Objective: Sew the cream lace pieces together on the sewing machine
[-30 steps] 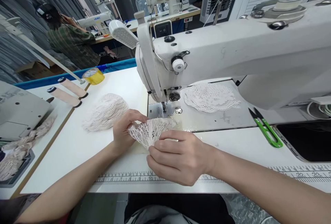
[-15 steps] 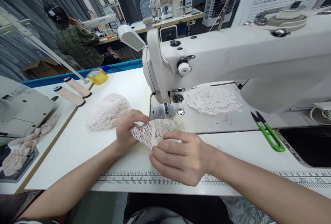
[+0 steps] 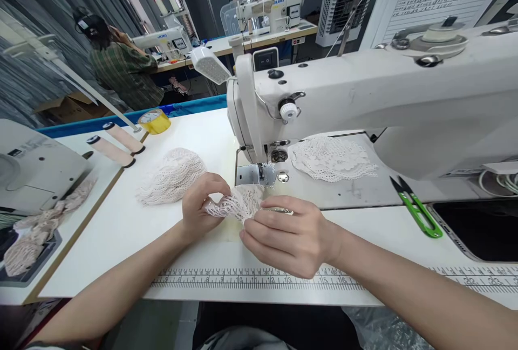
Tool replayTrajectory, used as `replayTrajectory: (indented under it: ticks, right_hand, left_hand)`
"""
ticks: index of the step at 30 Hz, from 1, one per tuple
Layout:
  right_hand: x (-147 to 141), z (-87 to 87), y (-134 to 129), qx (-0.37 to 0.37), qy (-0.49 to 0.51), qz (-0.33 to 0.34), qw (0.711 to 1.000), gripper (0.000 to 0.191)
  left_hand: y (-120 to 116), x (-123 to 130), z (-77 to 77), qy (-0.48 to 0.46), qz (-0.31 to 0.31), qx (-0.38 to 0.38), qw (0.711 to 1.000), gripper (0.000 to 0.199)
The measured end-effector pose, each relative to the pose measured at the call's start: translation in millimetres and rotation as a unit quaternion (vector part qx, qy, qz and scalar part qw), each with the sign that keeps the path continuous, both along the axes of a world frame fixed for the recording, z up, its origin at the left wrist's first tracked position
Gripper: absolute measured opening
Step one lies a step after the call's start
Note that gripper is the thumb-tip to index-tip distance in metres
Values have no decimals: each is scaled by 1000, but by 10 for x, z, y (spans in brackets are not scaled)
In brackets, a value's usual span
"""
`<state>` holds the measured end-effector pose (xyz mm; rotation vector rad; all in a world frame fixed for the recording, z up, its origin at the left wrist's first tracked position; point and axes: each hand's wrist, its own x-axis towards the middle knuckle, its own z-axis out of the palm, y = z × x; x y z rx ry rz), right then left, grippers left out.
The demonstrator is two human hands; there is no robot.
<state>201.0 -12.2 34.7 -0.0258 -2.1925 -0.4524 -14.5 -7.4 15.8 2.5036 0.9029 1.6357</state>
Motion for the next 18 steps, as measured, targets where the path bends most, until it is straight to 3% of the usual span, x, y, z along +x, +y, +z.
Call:
replayTrajectory:
  ticks: [6, 13, 16, 18]
  right_hand:
    - [16, 11, -7, 16, -6, -13, 1000, 20]
    - [-10, -32, 84, 13, 30, -14, 999, 11]
    - [-21, -26, 94, -81, 13, -49, 995, 17]
    - [-38, 27, 31, -227, -43, -72, 970, 32]
  left_hand:
    - [17, -3, -7, -4, 13, -11, 1000, 10]
    - [-14, -9, 17, -20, 38, 8, 999, 10]
    - [-60, -3, 86, -9, 55, 53, 997, 12]
    - [-109, 3, 164, -3, 59, 78, 995, 14]
